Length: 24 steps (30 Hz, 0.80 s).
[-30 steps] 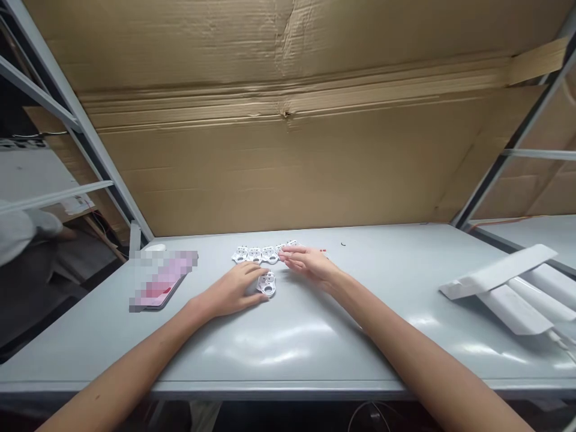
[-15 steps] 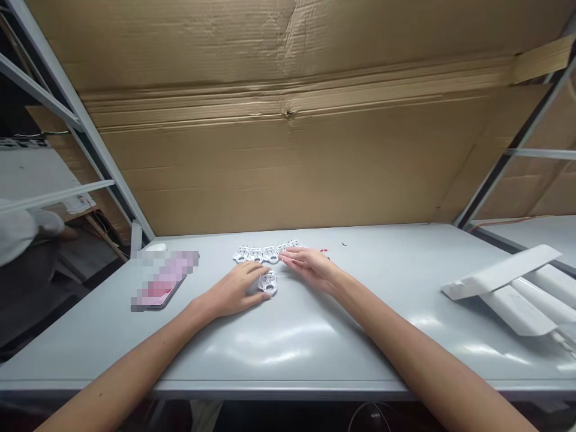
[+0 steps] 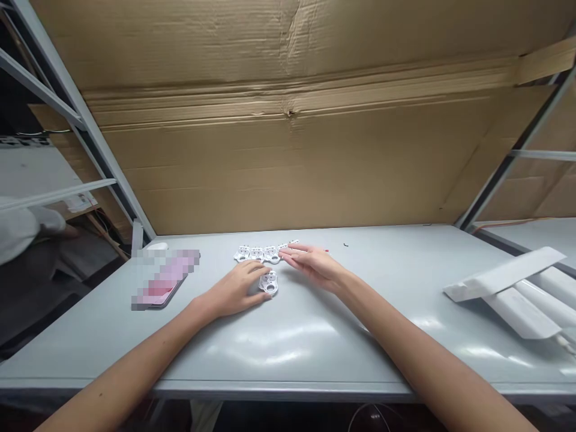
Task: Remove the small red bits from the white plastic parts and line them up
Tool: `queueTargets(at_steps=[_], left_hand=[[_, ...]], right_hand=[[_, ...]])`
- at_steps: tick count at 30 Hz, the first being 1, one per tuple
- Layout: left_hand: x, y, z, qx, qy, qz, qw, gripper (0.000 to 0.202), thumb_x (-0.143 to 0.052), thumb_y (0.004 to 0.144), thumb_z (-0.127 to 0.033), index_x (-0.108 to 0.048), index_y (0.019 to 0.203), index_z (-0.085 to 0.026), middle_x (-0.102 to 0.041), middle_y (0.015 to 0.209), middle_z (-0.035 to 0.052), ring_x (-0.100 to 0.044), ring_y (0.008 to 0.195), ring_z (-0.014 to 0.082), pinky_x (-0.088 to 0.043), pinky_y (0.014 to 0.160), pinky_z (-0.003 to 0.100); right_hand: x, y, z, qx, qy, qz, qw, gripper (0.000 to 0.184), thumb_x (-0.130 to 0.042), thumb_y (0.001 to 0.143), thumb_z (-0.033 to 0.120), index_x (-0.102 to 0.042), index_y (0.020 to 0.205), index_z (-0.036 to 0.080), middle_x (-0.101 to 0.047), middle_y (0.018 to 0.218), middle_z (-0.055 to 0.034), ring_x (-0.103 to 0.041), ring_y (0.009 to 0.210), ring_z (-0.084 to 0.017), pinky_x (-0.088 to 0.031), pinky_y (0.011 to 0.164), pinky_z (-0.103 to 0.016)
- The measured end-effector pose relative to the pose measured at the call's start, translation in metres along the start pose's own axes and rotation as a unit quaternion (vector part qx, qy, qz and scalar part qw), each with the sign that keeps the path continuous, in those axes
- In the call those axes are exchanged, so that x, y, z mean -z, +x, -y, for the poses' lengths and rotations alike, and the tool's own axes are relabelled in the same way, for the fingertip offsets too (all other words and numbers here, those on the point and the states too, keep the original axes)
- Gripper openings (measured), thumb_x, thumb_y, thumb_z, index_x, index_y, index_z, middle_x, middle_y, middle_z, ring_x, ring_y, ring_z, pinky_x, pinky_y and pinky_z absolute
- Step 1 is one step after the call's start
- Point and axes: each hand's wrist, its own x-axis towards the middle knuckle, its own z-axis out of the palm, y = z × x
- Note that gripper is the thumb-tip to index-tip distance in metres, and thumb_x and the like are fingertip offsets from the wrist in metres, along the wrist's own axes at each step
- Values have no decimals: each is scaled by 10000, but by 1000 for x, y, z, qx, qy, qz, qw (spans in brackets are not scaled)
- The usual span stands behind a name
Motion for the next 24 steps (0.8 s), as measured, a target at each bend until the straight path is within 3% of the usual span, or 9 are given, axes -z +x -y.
queueTargets(at_steps=[7, 11, 17, 24], left_hand=[[-1, 1, 0, -2, 6, 3, 1000, 446, -596, 933, -428, -555, 1301, -179, -605, 1210, 132, -540, 1151, 302, -448, 983, 431], [-1, 0, 1, 0, 9, 7, 1000, 453, -584, 938, -444, -551, 1307, -182, -608, 1217, 128, -531, 1166, 301, -440, 997, 439], [-1, 0, 1, -4, 10, 6, 1000, 445, -570, 945, -456, -566, 1290, -175, -622, 1191, 132, -543, 1142, 302, -446, 983, 437], [0, 1, 0, -4, 6, 6, 1000, 388, -563, 946, -466, -597, 1216, -190, -631, 1157, 118, -555, 1118, 294, -451, 963, 426]], right_hand=[[5, 3, -4, -10, 6, -19, 1000, 200, -745, 793, 176, -682, 981, 201, -720, 1157, -91, -639, 1165, -188, -439, 1109, -305], [9, 7, -8, 0, -39, -2, 999, 114, -757, 803, 271, -696, 859, 192, -717, 1086, -84, -646, 1107, -190, -459, 1066, -299], [9, 7, -8, 7, -99, 54, 994, 281, -748, 799, 437, -658, 718, 184, -657, 828, -34, -621, 884, -148, -491, 883, -260], [1, 4, -6, -33, -119, -11, 992, 202, -740, 822, 376, -707, 778, 181, -707, 939, -65, -609, 702, -109, -538, 725, -240]])
